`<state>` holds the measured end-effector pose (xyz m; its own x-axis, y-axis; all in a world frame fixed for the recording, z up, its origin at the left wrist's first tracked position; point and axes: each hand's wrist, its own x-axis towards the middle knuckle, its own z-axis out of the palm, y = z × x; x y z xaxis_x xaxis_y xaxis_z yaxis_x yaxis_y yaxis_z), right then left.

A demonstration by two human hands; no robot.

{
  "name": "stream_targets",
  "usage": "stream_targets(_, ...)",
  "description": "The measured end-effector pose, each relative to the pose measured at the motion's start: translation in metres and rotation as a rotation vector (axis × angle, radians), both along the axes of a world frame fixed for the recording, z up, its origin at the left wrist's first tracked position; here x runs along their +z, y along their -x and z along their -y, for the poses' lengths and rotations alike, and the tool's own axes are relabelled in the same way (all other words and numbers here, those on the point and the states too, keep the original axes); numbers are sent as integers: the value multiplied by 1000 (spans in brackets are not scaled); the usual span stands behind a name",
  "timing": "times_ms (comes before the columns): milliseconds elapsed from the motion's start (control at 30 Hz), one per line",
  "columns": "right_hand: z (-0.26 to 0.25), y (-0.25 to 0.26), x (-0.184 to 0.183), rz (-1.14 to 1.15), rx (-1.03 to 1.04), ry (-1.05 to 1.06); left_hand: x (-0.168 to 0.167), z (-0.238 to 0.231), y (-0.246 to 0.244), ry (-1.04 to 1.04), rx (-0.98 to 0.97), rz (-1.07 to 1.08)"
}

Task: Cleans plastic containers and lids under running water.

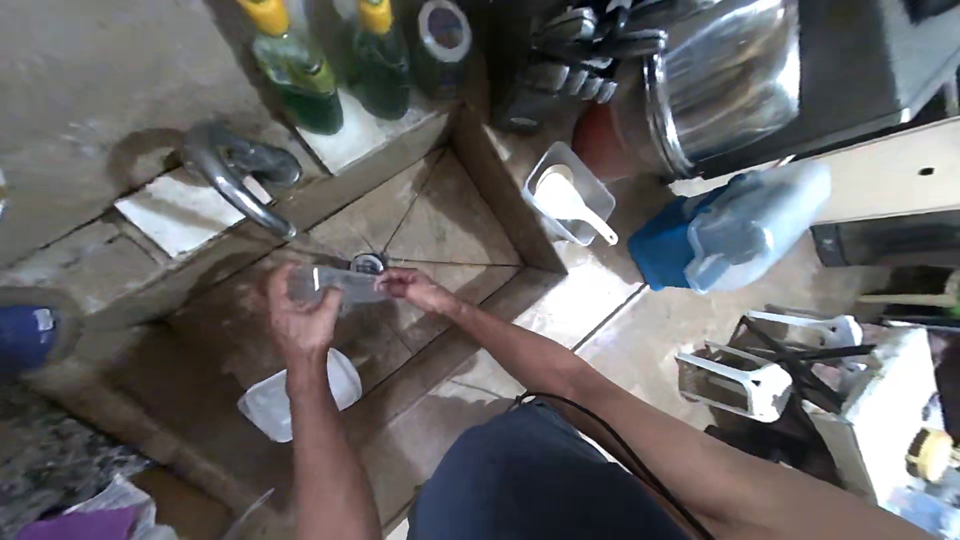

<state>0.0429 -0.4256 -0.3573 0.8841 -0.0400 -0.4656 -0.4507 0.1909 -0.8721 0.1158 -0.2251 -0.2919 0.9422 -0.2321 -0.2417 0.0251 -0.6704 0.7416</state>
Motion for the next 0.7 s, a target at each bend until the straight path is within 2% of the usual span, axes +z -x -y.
stream_targets(100, -7, -10, -1, 313, 10, 277, -18, -14, -10, 172, -16, 122)
stream_targets(167, -8, -16, 6, 402, 28, 412, -23, -20, -14, 281, -28, 151)
stream_targets(233, -6, -16, 14, 422, 47, 506, -23, -21, -11, 362, 19, 82)
stream_targets(300, 0, -11, 26, 318, 54, 437, -20, -19, -8, 390, 52, 3)
stream_targets(433, 24, 23, 47, -90, -23, 42, -28, -18, 1, 391, 3, -31)
stream_targets(533, 47, 72, 73, -174, -147, 1, -33, -28, 7, 363, -74, -16)
stream_targets(600, 65, 122, 97, -144, -189, 156, -29, -41, 10, 244, -110, 9)
stream_targets(700, 92, 213, 130, -114, -193, 612, -9, -78, 22, 3, -76, 38)
